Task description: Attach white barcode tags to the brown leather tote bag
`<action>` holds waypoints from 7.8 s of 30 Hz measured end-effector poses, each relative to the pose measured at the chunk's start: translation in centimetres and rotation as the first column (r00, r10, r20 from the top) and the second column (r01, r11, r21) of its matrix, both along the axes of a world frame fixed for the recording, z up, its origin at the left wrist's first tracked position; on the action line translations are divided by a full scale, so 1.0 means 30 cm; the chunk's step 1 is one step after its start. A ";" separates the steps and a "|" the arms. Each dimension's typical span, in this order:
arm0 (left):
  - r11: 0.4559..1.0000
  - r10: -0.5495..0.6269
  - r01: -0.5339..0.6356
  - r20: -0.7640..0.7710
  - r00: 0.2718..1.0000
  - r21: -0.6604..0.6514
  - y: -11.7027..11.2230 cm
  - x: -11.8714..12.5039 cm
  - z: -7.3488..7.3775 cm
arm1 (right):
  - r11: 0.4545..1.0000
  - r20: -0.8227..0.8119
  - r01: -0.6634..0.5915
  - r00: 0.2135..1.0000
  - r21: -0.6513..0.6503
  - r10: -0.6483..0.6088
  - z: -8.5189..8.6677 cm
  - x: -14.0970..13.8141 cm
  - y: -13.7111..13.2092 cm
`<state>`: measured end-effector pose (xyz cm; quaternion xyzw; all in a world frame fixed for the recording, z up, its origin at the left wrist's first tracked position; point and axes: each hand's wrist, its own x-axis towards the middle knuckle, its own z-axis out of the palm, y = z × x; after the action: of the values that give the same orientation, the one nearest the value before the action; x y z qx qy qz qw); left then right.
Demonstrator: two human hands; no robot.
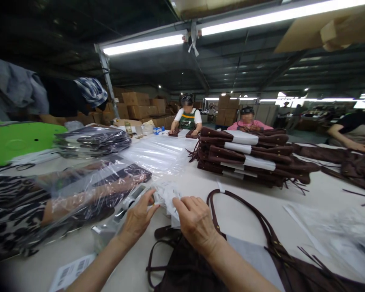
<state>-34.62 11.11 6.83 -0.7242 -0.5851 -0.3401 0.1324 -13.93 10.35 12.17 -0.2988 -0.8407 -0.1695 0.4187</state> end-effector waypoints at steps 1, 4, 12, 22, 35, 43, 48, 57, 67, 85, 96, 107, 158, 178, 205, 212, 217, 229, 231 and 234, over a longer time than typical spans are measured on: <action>1.000 -0.011 0.011 -0.018 1.000 0.001 0.000 0.000 0.001 | 1.000 -0.008 -0.005 1.000 -0.004 0.005 0.001 -0.001 -0.009; 0.999 -0.033 0.029 -0.105 0.994 -0.044 0.000 -0.002 0.005 | 1.000 -0.017 -0.012 1.000 -0.014 0.011 -0.002 0.001 -0.022; 0.998 -0.009 -0.003 -0.201 0.980 -0.058 -0.006 0.002 0.013 | 0.981 0.081 0.159 0.985 -0.113 -0.150 -0.066 0.043 0.003; 0.996 -0.031 0.018 -0.153 0.988 -0.088 -0.019 0.009 0.013 | 0.897 0.302 0.304 0.930 -0.320 -0.208 -0.065 -0.126 -0.034; 0.996 0.001 -0.014 -0.140 0.990 -0.092 -0.009 0.006 -0.023 | 0.745 0.311 0.352 0.929 -0.566 -0.203 -0.066 -0.176 -0.016; 0.969 0.026 -0.087 -0.254 0.967 -0.233 0.007 0.027 -0.094 | 0.751 0.374 0.410 0.898 -0.518 -0.232 -0.087 -0.153 0.011; 0.973 0.060 -0.093 -0.157 0.986 -0.211 0.025 0.044 -0.144 | 0.728 0.367 0.443 0.888 -0.523 -0.277 -0.050 -0.109 0.012; 0.987 0.051 -0.064 -0.088 0.995 -0.148 0.022 0.030 -0.219 | 0.695 0.325 0.451 0.891 -0.560 -0.316 -0.021 0.004 -0.014; 0.976 0.150 -0.162 -0.091 0.984 -0.147 -0.008 0.072 -0.232 | 0.598 0.180 0.316 0.944 -0.737 -0.277 -0.007 0.124 -0.048; 0.883 0.246 -0.277 -0.128 0.961 -0.379 -0.019 0.041 -0.169 | 0.582 -0.098 -0.085 0.995 -0.809 0.010 0.091 0.203 -0.107; 0.870 0.245 -0.396 -0.437 0.865 -0.295 -0.029 0.239 0.065 | 0.569 -0.023 0.197 0.934 -0.798 -0.356 0.003 0.537 -0.199; 0.653 -0.205 0.411 0.374 0.904 -0.636 0.092 0.562 -0.089 | 0.532 0.258 0.458 0.876 -0.712 -0.409 -0.106 0.539 -0.289; 0.795 -0.189 0.040 -0.184 0.964 -0.606 -0.033 0.544 -0.007 | 0.700 0.231 0.486 0.872 -0.524 -0.432 -0.275 0.278 -0.189; 0.753 -0.141 0.186 0.121 0.983 -0.632 -0.161 0.630 -0.027 | 0.582 -0.337 -0.179 0.925 -0.793 -0.175 -0.398 0.378 -0.178; 0.752 0.057 0.289 0.496 0.867 -0.592 -0.132 0.635 -0.113 | 0.966 -0.091 0.245 0.963 -0.086 -0.253 -0.436 0.335 -0.124; 0.813 0.002 0.138 0.240 0.971 -0.566 -0.162 0.637 -0.133 | 0.768 -0.190 0.082 0.947 -0.635 -0.259 -0.407 0.305 -0.115; 0.905 0.002 -0.017 -0.035 0.999 -0.425 -0.147 0.645 -0.193 | 0.596 -0.175 0.033 0.942 -0.802 -0.288 -0.382 0.336 -0.120; 0.925 -0.261 0.271 -0.074 0.962 0.264 -0.103 0.596 -0.154 | 0.523 -0.311 -0.123 0.905 -0.843 -0.290 -0.410 0.329 -0.118; 0.874 -0.340 0.334 -0.046 0.939 0.352 -0.087 0.611 -0.161 | 0.515 -0.350 -0.170 0.896 -0.840 -0.274 -0.407 0.332 -0.120; 0.830 -0.457 0.443 -0.044 0.889 0.337 -0.082 0.629 -0.164 | 0.496 -0.421 -0.260 0.873 -0.829 -0.246 -0.398 0.338 -0.119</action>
<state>-15.75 8.66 1.90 -0.8011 -0.3334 -0.4708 0.1597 -3.78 6.77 0.24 -0.4966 -0.6761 0.3591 0.4089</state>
